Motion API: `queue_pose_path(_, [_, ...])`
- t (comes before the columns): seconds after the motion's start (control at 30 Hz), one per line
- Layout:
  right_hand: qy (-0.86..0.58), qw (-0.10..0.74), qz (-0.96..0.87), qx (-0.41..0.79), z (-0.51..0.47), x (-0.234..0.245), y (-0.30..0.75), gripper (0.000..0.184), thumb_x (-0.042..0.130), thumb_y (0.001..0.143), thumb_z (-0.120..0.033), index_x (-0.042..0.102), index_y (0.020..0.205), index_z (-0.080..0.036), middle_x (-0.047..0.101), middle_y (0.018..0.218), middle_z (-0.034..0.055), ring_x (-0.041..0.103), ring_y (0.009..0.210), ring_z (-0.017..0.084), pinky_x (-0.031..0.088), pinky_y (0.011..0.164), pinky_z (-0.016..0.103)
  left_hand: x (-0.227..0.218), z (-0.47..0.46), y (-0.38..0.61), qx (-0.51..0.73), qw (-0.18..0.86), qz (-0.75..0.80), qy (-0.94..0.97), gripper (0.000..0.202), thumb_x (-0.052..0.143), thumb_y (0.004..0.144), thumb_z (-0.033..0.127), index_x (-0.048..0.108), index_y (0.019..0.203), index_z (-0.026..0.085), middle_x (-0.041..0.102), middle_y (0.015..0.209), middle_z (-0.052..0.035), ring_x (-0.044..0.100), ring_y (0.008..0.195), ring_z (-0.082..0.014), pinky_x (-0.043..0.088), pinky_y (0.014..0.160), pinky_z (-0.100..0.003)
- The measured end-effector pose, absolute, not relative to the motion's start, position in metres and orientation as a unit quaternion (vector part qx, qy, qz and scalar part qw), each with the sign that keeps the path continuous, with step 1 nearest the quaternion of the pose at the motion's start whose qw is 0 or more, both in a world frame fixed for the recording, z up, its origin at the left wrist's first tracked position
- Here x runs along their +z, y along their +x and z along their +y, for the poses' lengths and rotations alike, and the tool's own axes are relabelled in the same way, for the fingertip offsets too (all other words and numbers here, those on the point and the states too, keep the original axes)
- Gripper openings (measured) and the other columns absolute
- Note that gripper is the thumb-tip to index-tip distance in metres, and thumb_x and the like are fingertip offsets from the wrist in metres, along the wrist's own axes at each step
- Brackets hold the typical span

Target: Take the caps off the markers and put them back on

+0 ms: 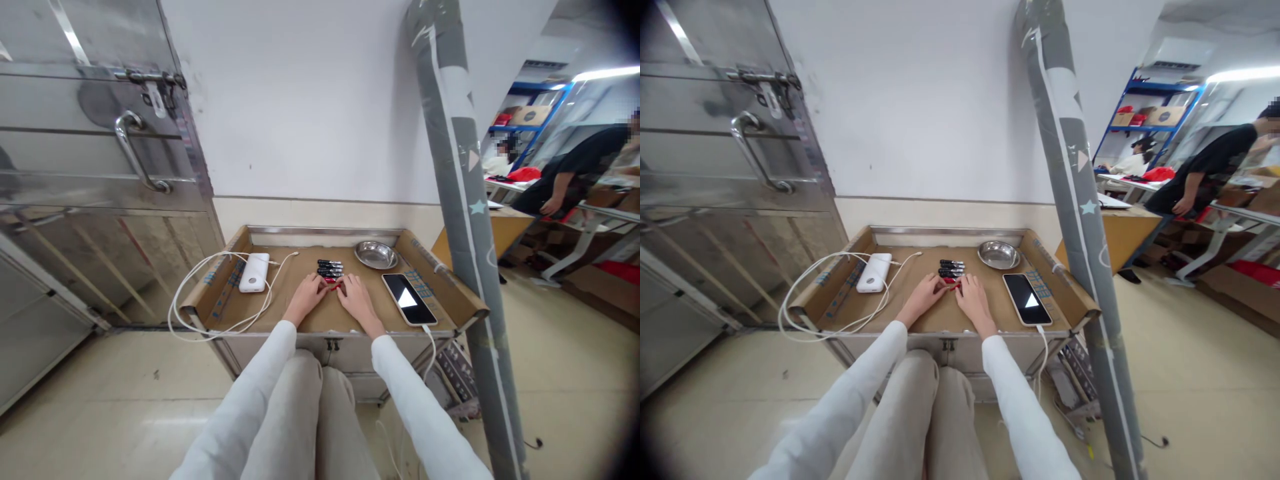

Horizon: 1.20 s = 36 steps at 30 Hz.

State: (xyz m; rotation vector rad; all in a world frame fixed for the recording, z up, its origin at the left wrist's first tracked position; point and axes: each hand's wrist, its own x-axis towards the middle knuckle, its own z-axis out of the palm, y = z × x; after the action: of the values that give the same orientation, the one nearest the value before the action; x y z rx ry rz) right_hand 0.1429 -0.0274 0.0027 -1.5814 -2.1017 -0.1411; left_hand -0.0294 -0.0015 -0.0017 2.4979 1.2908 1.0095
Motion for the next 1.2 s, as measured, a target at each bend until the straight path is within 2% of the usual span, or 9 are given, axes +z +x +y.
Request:
queue_pose_path(0.13, [-0.598,0.243,-0.760,-0.074,-0.028,0.004,0.143,0.020,0.042,0.091,-0.026,0.060,0.094,-0.018,0.059,0.097,0.0083,0.049,0.094,0.022,0.036,0.085,0.032,0.000,0.006,-0.028,0.371,0.038,0.446,0.813,0.011,0.048,0.091,0.027,0.055,0.092,0.018,0.056,0.090,-0.0040,0.055,0.090,-0.0180,0.046,0.085,-0.033])
queue_pose_path(0.3, [-0.600,0.293,-0.738,-0.100,-0.016,0.008,0.139,0.026,0.035,0.095,-0.027,0.059,0.100,-0.017,0.061,0.100,0.0082,0.051,0.095,0.021,0.034,0.085,0.031,0.002,0.018,-0.025,0.393,0.005,0.454,0.799,0.014,0.045,0.093,0.028,0.055,0.096,0.018,0.056,0.093,-0.0050,0.055,0.091,-0.0182,0.046,0.085,-0.032])
queue_pose_path(0.7, [-0.583,0.317,-0.744,-0.081,-0.015,0.010,0.131,0.034,0.028,0.098,-0.029,0.060,0.104,-0.017,0.065,0.104,0.0103,0.055,0.095,0.020,0.035,0.086,0.031,0.004,0.012,-0.025,0.405,0.018,0.454,0.794,0.015,0.042,0.094,0.028,0.054,0.098,0.019,0.058,0.095,-0.0051,0.057,0.095,-0.0175,0.046,0.088,-0.032])
queue_pose_path(1.2, [-0.581,0.333,-0.741,-0.057,-0.015,0.009,0.132,0.031,0.031,0.097,-0.026,0.059,0.105,-0.016,0.065,0.105,0.0105,0.057,0.097,0.020,0.038,0.088,0.030,0.001,0.008,-0.026,0.400,0.022,0.461,0.792,0.015,0.043,0.094,0.028,0.054,0.097,0.019,0.058,0.095,-0.0052,0.057,0.092,-0.0175,0.046,0.086,-0.032])
